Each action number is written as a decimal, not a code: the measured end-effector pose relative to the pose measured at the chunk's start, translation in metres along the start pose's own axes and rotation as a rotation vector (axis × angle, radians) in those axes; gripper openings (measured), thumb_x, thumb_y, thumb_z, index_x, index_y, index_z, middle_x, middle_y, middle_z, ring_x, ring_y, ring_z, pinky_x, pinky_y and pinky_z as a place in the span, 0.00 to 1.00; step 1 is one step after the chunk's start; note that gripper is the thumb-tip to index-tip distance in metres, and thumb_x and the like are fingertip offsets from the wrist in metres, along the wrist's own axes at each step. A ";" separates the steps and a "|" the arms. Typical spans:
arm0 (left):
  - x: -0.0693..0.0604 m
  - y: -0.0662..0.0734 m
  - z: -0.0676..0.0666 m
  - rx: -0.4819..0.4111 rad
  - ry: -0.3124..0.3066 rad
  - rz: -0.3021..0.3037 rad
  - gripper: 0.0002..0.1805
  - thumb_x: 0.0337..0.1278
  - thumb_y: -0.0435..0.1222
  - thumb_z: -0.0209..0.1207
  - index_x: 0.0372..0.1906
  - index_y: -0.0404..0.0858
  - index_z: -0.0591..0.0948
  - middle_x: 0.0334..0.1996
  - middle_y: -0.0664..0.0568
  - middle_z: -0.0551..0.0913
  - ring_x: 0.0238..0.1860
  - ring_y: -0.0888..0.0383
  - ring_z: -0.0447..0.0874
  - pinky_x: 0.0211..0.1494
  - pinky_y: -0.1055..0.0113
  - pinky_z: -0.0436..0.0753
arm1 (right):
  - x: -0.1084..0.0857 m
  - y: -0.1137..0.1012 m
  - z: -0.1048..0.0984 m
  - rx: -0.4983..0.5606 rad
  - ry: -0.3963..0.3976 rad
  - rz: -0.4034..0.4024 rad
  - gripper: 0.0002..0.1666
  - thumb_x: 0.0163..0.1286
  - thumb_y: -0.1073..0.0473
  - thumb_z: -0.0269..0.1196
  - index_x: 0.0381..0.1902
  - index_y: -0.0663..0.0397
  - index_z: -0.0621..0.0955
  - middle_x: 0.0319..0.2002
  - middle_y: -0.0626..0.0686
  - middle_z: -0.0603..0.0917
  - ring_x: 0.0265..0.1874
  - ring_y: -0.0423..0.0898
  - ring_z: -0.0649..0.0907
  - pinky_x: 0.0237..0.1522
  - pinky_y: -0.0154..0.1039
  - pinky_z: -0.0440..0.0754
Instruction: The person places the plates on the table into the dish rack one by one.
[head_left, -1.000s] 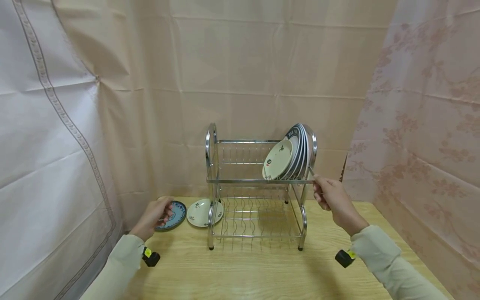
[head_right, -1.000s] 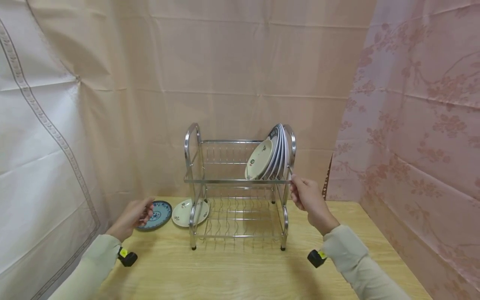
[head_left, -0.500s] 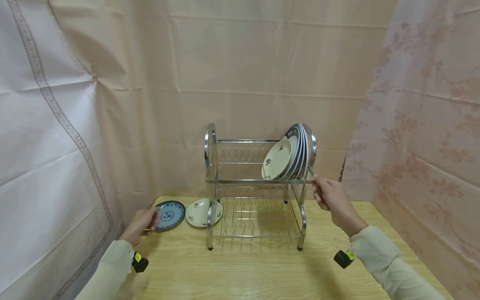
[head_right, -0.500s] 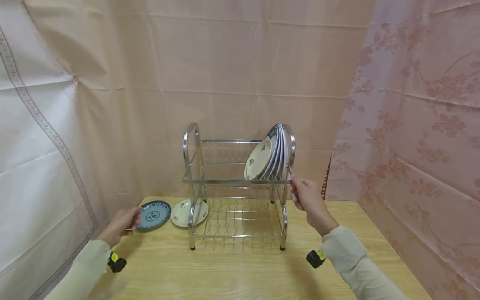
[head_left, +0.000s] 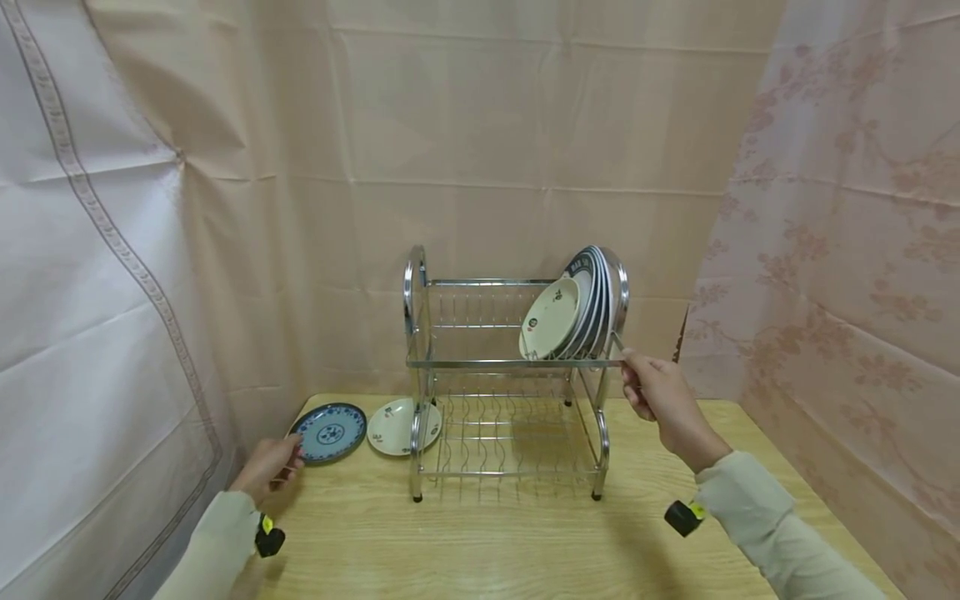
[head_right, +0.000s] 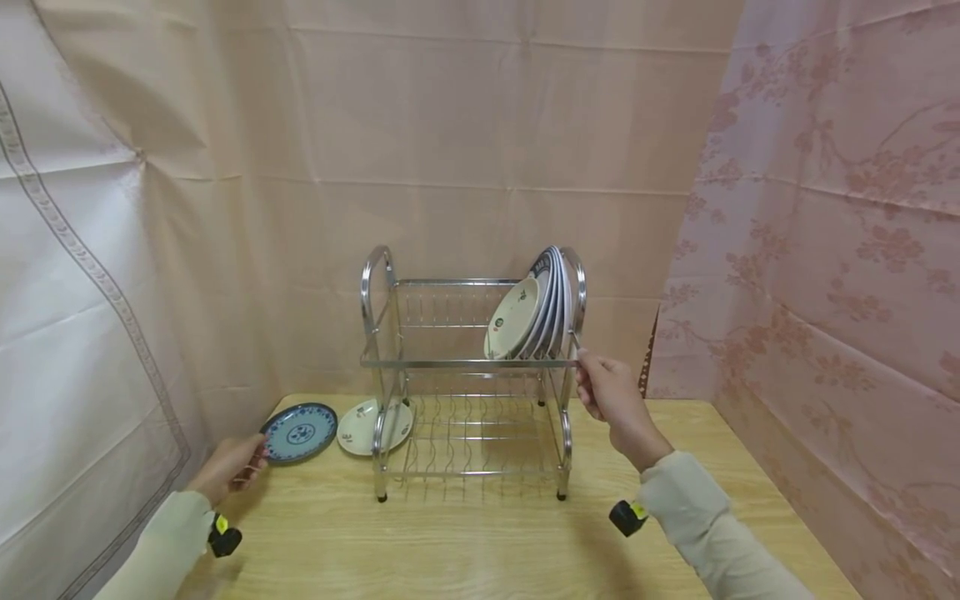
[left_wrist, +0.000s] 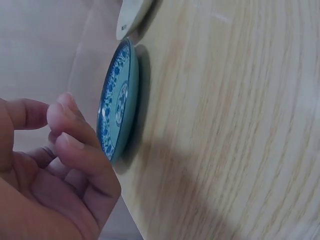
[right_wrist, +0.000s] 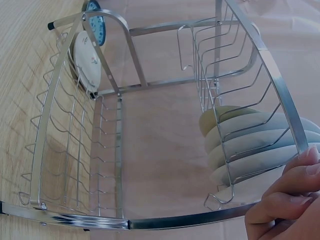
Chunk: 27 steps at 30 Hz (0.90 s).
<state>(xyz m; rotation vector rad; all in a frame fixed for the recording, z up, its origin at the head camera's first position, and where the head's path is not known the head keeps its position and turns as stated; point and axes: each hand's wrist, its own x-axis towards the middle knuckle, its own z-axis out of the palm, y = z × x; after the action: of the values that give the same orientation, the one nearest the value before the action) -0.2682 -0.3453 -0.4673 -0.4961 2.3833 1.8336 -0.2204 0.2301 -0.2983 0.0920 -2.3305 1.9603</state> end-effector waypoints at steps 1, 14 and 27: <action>0.000 -0.001 0.000 0.011 0.004 -0.007 0.20 0.77 0.41 0.46 0.36 0.29 0.79 0.20 0.53 0.79 0.16 0.64 0.74 0.21 0.70 0.73 | 0.000 0.000 0.000 -0.002 0.001 0.002 0.26 0.83 0.43 0.51 0.25 0.50 0.75 0.15 0.43 0.73 0.12 0.36 0.67 0.13 0.30 0.65; 0.006 -0.010 0.000 0.023 -0.008 -0.102 0.20 0.78 0.41 0.42 0.38 0.29 0.76 0.21 0.52 0.78 0.17 0.62 0.74 0.22 0.71 0.74 | 0.000 -0.001 0.000 -0.013 0.008 0.016 0.26 0.82 0.42 0.52 0.26 0.51 0.75 0.15 0.44 0.73 0.12 0.37 0.67 0.14 0.31 0.66; 0.013 -0.021 0.003 0.025 0.011 -0.164 0.22 0.79 0.41 0.41 0.36 0.29 0.78 0.19 0.53 0.79 0.17 0.63 0.73 0.22 0.71 0.76 | 0.001 0.000 0.000 -0.001 0.008 0.025 0.26 0.83 0.43 0.51 0.26 0.51 0.75 0.16 0.43 0.73 0.12 0.35 0.67 0.13 0.30 0.65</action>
<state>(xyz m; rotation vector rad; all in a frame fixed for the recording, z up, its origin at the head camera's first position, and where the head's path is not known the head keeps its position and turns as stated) -0.2740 -0.3500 -0.4912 -0.6784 2.2929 1.7336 -0.2218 0.2301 -0.2979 0.0553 -2.3386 1.9674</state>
